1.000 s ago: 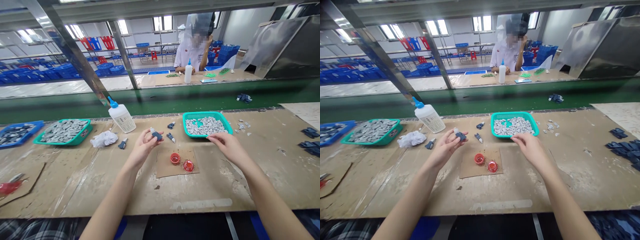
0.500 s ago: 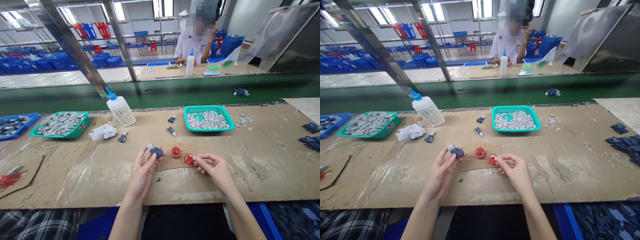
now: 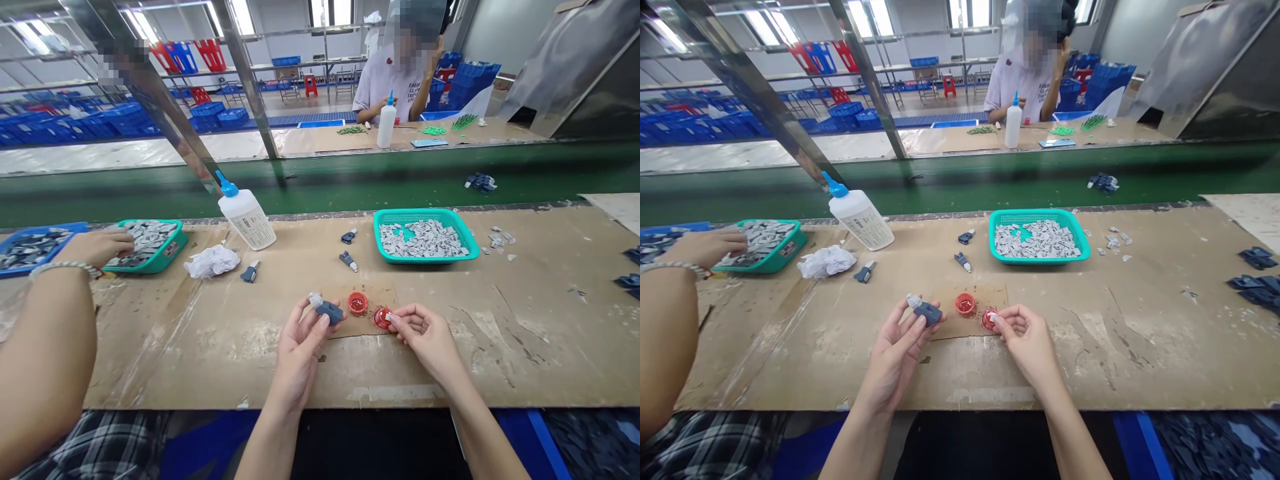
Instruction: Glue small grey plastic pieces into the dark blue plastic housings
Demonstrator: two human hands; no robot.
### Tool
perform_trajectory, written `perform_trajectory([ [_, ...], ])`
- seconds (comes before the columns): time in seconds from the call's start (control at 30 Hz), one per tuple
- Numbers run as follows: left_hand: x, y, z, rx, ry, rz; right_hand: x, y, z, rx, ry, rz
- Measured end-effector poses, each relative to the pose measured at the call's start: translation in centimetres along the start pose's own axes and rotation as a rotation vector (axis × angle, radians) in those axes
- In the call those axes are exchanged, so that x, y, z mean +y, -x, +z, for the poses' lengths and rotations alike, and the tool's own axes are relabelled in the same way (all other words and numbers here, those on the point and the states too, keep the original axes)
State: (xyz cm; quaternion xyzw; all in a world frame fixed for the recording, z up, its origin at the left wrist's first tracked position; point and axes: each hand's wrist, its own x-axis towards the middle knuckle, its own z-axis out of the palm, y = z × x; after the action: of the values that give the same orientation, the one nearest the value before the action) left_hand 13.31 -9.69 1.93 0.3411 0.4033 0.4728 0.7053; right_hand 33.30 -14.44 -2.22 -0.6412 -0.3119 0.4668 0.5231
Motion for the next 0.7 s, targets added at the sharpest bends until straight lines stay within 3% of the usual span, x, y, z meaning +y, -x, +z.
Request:
perform_trajectory([
  [0.23, -0.7, 0.1, 0.6, -0.044, -0.028, 0.033, -0.2, 0.0, 0.1, 0.016, 0.000, 0.012],
  [0.43, -2.0, 0.1, 1.5, -0.073, -0.086, 0.078, -1.7, 1.2, -0.8, 0.059, -0.158, -0.003],
  [0.7, -3.3, 0.4, 3.9, -0.115, -0.056, 0.161, -4.3, 3.7, 0.6, -0.078, -0.222, -0.084],
])
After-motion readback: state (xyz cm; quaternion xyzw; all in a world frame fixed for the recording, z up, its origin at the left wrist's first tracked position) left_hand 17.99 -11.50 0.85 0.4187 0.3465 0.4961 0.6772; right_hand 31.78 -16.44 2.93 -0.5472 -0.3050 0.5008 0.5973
